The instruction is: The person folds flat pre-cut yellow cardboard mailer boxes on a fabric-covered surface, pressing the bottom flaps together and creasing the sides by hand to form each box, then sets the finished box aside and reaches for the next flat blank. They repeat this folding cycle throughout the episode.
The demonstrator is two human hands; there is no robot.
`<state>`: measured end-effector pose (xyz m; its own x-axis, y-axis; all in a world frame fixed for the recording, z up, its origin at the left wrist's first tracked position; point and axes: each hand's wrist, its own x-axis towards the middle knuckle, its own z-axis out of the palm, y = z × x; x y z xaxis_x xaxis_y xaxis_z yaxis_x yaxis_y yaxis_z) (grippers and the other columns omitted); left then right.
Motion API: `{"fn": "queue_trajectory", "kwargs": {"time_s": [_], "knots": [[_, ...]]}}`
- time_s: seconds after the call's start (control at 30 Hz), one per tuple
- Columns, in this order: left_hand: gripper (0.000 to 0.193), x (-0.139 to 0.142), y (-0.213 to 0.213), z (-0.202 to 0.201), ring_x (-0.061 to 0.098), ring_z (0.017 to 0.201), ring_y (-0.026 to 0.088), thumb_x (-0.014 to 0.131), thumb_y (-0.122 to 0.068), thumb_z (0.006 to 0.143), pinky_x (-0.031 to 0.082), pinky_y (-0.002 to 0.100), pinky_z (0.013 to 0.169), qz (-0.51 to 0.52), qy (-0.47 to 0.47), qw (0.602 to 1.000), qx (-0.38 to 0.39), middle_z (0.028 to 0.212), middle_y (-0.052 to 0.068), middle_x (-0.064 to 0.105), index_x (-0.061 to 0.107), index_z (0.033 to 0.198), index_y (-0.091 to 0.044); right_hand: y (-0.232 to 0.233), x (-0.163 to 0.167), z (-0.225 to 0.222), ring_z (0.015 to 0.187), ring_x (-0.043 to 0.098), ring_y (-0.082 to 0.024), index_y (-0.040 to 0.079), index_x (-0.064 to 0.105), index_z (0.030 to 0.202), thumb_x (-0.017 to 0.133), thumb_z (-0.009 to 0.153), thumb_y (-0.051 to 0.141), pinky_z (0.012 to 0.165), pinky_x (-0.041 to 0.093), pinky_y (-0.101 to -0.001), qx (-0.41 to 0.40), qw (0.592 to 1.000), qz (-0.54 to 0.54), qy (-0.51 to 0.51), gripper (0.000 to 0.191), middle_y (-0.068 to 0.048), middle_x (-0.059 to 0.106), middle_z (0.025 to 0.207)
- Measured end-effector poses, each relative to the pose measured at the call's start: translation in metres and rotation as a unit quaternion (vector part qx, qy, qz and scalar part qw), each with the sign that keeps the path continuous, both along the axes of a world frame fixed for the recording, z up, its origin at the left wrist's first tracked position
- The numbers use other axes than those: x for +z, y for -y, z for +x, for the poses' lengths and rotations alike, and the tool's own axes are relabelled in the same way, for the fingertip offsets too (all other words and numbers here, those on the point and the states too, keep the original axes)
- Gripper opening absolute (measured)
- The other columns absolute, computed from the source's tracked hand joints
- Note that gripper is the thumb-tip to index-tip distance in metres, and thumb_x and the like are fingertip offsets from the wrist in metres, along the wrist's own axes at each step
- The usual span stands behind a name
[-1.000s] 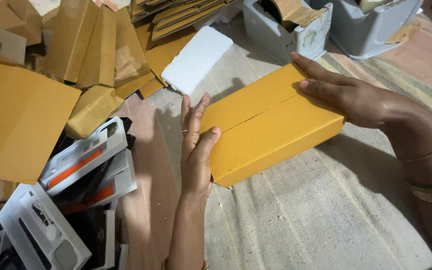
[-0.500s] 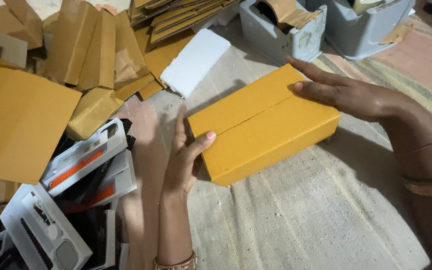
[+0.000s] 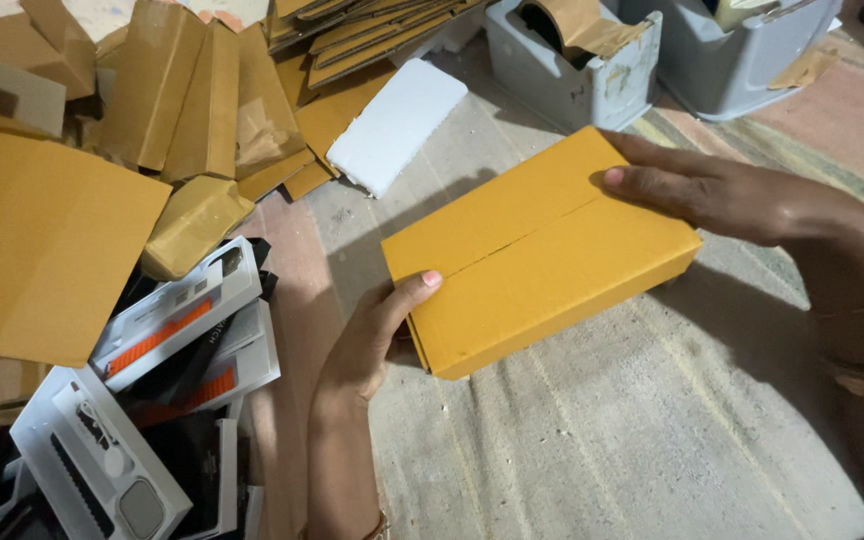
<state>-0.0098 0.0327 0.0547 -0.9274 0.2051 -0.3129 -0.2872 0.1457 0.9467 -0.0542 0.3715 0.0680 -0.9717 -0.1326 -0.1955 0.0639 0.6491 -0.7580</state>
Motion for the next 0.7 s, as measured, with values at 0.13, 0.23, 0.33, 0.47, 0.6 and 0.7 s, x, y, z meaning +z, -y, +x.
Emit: {"fn": "queue_trajectory", "kwargs": {"time_s": [0.13, 0.23, 0.33, 0.47, 0.6, 0.7], "knots": [[0.079, 0.001, -0.005, 0.002, 0.076, 0.088, 0.021, 0.067, -0.05, 0.078, 0.065, 0.031, 0.067, 0.019, -0.032, 0.999, 0.013, 0.107, 0.02, 0.071, 0.057, 0.131, 0.008, -0.01, -0.006, -0.003, 0.147, 0.041, -0.034, 0.018, 0.037, 0.163, 0.051, 0.093, 0.065, 0.114, 0.034, -0.0523, -0.01, 0.999, 0.009, -0.031, 0.086, -0.02, 0.045, 0.157], [0.07, 0.006, -0.012, 0.006, 0.075, 0.088, 0.021, 0.072, -0.042, 0.08, 0.065, 0.03, 0.072, 0.016, -0.061, 0.997, 0.044, 0.105, 0.02, 0.071, 0.058, 0.128, 0.006, -0.019, -0.006, -0.007, 0.147, 0.037, -0.034, 0.021, 0.024, 0.166, 0.048, 0.095, 0.064, 0.112, 0.035, -0.052, -0.001, 0.998, 0.034, -0.045, 0.086, -0.021, 0.041, 0.157], [0.064, 0.014, -0.02, 0.015, 0.072, 0.095, 0.02, 0.077, -0.032, 0.083, 0.062, 0.029, 0.081, 0.048, -0.147, 0.986, 0.068, 0.11, 0.019, 0.072, 0.06, 0.128, 0.009, -0.024, -0.005, -0.009, 0.146, 0.041, -0.033, 0.022, 0.018, 0.171, 0.048, 0.1, 0.057, 0.109, 0.039, -0.0503, 0.051, 0.995, -0.048, -0.074, 0.085, -0.018, 0.043, 0.16], [0.075, 0.022, -0.022, 0.022, 0.077, 0.108, 0.018, 0.082, -0.024, 0.073, 0.062, 0.032, 0.094, -0.07, -0.354, 0.929, 0.083, 0.122, 0.014, 0.073, 0.055, 0.139, 0.0, -0.024, -0.001, -0.002, 0.153, 0.029, -0.033, 0.012, 0.016, 0.167, 0.058, 0.098, 0.037, 0.111, 0.034, -0.0474, 0.167, 0.956, -0.13, -0.205, 0.085, -0.016, 0.028, 0.17], [0.094, 0.007, -0.014, 0.015, 0.064, 0.131, 0.025, 0.093, -0.024, 0.073, 0.058, 0.039, 0.115, -0.13, -0.576, 0.805, 0.061, 0.141, 0.015, 0.058, 0.042, 0.15, -0.002, -0.012, 0.003, -0.009, 0.154, 0.027, -0.034, 0.008, 0.021, 0.163, 0.07, 0.085, 0.012, 0.116, 0.036, -0.0455, 0.226, 0.924, -0.14, -0.274, 0.093, -0.015, 0.026, 0.168], [0.099, -0.019, -0.004, 0.006, 0.052, 0.141, 0.03, 0.097, -0.027, 0.071, 0.05, 0.044, 0.12, -0.271, -0.635, 0.718, 0.092, 0.147, 0.016, 0.049, 0.04, 0.149, -0.007, -0.01, 0.002, -0.01, 0.157, 0.029, -0.03, 0.01, 0.028, 0.16, 0.074, 0.085, 0.014, 0.113, 0.041, -0.0441, 0.235, 0.903, -0.28, -0.225, 0.087, -0.011, 0.03, 0.166]]}}
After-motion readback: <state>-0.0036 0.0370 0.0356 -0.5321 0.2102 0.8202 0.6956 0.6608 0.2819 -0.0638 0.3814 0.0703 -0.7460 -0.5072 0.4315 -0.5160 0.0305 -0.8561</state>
